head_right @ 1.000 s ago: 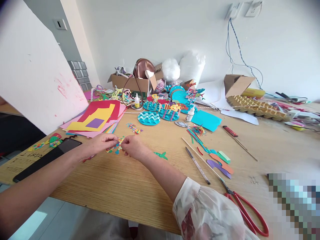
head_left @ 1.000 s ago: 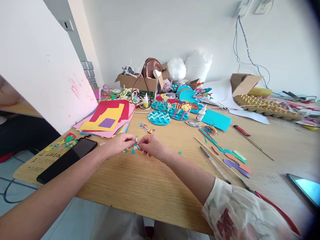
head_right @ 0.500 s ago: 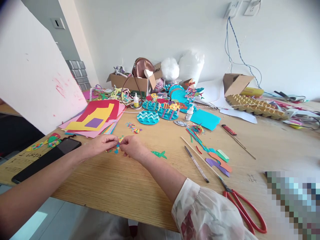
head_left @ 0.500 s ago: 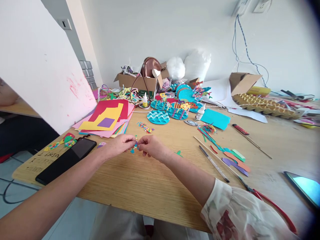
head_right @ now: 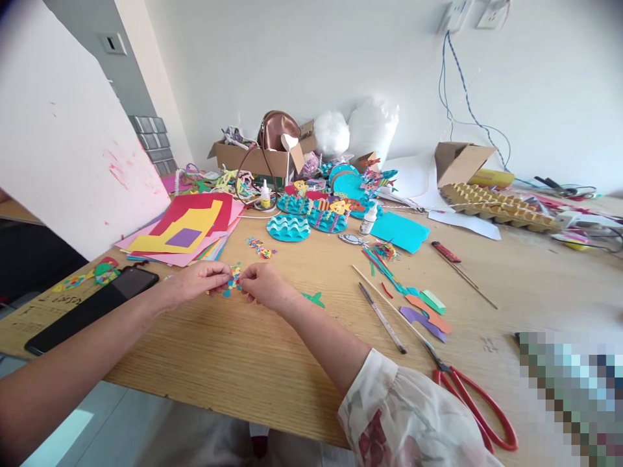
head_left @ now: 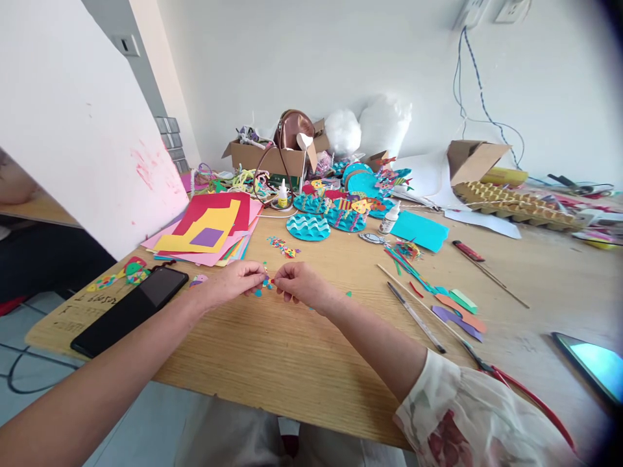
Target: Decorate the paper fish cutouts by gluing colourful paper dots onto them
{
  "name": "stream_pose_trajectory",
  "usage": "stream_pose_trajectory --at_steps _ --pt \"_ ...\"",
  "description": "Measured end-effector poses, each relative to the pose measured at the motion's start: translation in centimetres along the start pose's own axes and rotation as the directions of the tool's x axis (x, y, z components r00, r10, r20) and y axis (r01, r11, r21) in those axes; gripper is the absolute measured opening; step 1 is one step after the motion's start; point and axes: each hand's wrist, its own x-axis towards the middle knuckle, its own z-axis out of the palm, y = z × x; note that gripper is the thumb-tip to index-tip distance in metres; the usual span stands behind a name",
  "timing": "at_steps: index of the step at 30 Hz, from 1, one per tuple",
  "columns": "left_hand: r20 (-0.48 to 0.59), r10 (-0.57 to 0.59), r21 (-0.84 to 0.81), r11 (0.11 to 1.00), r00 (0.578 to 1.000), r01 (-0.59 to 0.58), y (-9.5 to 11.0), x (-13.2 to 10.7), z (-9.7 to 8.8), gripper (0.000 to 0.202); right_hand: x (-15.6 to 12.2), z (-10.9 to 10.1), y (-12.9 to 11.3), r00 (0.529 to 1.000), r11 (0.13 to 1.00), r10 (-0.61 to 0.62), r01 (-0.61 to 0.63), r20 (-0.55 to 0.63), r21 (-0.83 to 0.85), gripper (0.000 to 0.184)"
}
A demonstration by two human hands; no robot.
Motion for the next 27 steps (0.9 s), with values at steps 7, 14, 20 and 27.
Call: stream_pose_trajectory --at_steps 7,14,20,27 --pt "-0.017 -0.022 0.18 0.983 1.0 0.024 -0.8 0.2 0.1 0.032 -2.8 -3.8 0.8 0.989 0.899 -0.138 0.106 -0.046 -0.426 0.009" --pt "-0.018 0.003 0.308 0.951 1.0 0.003 0.4 0.8 1.2 0.024 -6.3 -7.6 1.9 0.999 0.625 -0.027 -0.012 -0.037 -0.781 0.017" --pt "-0.013 0.05 0.337 0.941 0.999 -0.043 0.1 1.1 2.1 0.023 -5.8 -6.8 3.1 0.999 0.525 0.006 0.036 0.045 -0.85 0.019" --pt "-0.038 0.042 0.312 0.95 0.998 -0.028 -0.3 0.9 2.4 0.024 -5.4 -6.5 3.0 0.997 0.456 0.004 0.065 0.076 -0.888 0.018"
